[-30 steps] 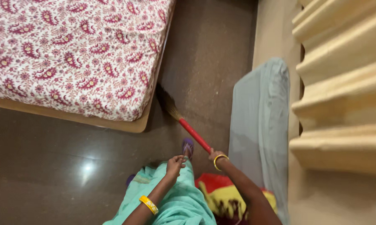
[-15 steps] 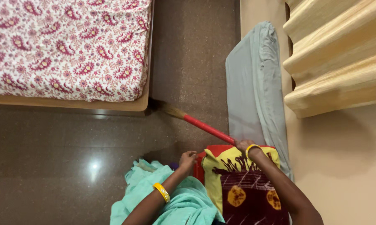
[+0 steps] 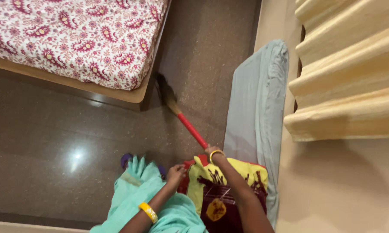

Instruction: The person sweeps the floor of a bedroom and an adjacent hallway using a broom. They move around furniture such as a bed, a storage box, and a nightstand, sweeping along walls and under the bed. The person briefly lifts a doormat to sweep underneath it before returning to the bedroom to continue sweeping.

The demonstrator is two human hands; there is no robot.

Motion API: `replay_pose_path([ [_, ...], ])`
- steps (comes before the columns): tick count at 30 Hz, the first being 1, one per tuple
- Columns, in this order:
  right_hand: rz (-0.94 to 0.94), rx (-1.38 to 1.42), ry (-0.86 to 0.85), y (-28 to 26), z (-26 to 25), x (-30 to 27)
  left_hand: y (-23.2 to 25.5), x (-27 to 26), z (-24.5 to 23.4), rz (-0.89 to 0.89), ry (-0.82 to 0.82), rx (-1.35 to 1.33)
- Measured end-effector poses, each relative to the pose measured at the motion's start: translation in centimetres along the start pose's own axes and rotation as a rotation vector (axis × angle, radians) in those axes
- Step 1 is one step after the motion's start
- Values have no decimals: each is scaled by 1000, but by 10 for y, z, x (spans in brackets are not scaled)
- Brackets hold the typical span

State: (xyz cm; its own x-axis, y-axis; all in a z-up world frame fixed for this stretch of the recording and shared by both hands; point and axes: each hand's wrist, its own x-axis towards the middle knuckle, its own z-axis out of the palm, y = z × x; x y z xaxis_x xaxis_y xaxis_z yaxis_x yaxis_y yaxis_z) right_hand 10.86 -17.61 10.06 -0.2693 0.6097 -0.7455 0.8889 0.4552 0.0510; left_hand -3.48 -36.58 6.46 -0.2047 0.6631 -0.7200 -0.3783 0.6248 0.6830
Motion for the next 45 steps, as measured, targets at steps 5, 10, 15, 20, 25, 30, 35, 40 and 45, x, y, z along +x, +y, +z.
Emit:
replay_pose_path([
  [5,-105,-205,-91,2,6,-7,0,-4,-7,-7,14,-41],
  [10,-6,-99,-115,7,23,-16,0,-6,-7,19,3,34],
  [15,-69,-193,-95,-18,45,-47,-5,-20,-9,83,-121,254],
  [20,-261,-436,-193,-79,69,-72,-20,-46,-48,125,-261,113],
  [25,-59,-174,-94,-153,108,-81,-32,-76,-135,99,-326,130],
  [30,-73,-162,12,-205,135,-106,-38,-95,-213,85,-298,64],
  [35,-144,-349,-13,-241,106,-125,-33,-94,-249,54,-308,100],
  [40,-135,-342,-177,-262,73,-135,-23,-84,-282,33,-327,57],
  [45,-21,-190,-207,-294,51,-136,15,-53,-344,31,-429,81],
])
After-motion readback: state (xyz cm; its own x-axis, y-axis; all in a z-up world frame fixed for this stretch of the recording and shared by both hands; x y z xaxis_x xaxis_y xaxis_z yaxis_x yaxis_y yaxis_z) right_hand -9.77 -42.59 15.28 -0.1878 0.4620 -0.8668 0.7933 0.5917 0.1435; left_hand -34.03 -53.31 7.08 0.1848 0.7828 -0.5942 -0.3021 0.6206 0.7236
